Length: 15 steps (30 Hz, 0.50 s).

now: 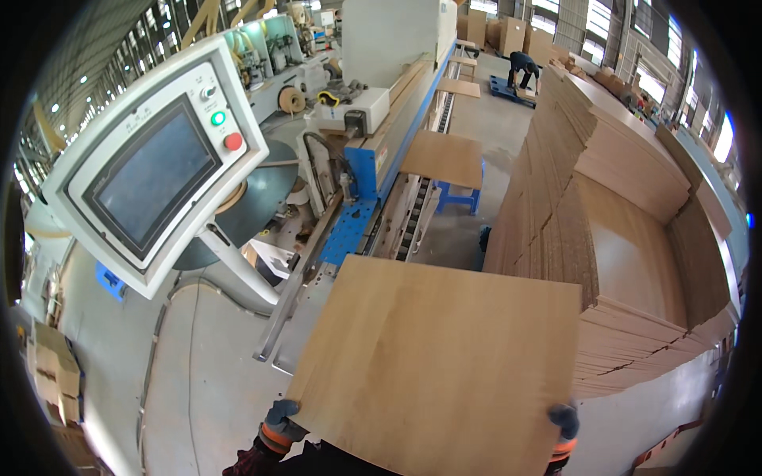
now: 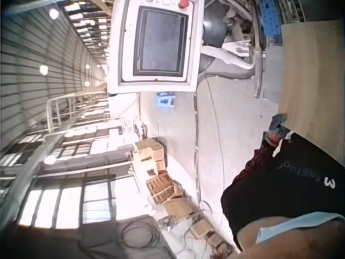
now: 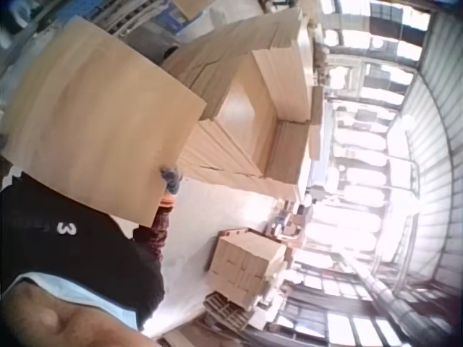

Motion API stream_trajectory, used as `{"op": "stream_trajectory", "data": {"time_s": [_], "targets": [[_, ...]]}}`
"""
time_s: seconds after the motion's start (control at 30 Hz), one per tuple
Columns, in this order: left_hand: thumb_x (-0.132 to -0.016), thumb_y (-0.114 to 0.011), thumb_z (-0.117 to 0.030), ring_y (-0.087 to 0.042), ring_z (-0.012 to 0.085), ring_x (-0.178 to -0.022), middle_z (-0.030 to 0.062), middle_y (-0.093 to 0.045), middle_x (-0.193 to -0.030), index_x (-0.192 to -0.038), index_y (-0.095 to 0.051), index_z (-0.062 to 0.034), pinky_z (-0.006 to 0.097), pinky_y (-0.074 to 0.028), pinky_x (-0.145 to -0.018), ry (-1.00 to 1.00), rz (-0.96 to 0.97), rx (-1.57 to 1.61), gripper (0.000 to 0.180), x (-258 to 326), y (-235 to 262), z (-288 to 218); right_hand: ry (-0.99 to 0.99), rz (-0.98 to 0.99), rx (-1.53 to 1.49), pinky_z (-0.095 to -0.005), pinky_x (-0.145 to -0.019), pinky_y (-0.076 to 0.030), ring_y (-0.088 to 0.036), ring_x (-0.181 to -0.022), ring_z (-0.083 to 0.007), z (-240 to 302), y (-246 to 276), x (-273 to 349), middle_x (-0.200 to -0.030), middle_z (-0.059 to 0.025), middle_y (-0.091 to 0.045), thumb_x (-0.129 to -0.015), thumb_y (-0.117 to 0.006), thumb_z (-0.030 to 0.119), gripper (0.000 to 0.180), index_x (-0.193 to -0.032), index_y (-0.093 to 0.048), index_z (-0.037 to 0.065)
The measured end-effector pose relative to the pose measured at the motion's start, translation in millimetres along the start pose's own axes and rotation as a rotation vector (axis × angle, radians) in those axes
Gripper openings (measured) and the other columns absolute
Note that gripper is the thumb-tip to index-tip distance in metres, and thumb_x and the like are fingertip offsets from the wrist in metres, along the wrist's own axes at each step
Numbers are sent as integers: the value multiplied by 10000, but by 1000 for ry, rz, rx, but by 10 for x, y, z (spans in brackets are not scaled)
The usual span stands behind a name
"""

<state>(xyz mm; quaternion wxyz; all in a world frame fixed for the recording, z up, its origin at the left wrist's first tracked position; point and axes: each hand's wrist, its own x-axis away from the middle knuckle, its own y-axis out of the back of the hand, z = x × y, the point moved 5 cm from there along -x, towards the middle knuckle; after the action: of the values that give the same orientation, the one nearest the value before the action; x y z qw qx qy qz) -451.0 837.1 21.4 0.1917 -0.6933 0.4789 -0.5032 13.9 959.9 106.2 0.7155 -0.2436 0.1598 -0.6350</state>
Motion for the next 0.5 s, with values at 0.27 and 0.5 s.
{"op": "stream_trajectory", "data": {"time_s": [0.27,0.5], "targets": [[-751,-580,-201,-560,306,-968,220,-509,-1124,-1148,-448,61,364,-477,-796,-11,-795,-1339,494,220,401,-737,-217,-287,-77,-330,-763,-483,-586,-803,-203,-1851,-261,-583,-918,-72,-593,-821,-509,195,254,-1013,-548,32],[-756,-558,-352,-425,407,-1008,231,-443,-1051,-1060,-464,30,487,-331,-883,-1045,31,-2096,498,-818,-782,-133,-324,-134,-348,-334,-787,-472,-570,-879,-189,-2512,-234,-1008,-954,-62,-595,-829,-512,178,218,-1003,-556,56]]}}
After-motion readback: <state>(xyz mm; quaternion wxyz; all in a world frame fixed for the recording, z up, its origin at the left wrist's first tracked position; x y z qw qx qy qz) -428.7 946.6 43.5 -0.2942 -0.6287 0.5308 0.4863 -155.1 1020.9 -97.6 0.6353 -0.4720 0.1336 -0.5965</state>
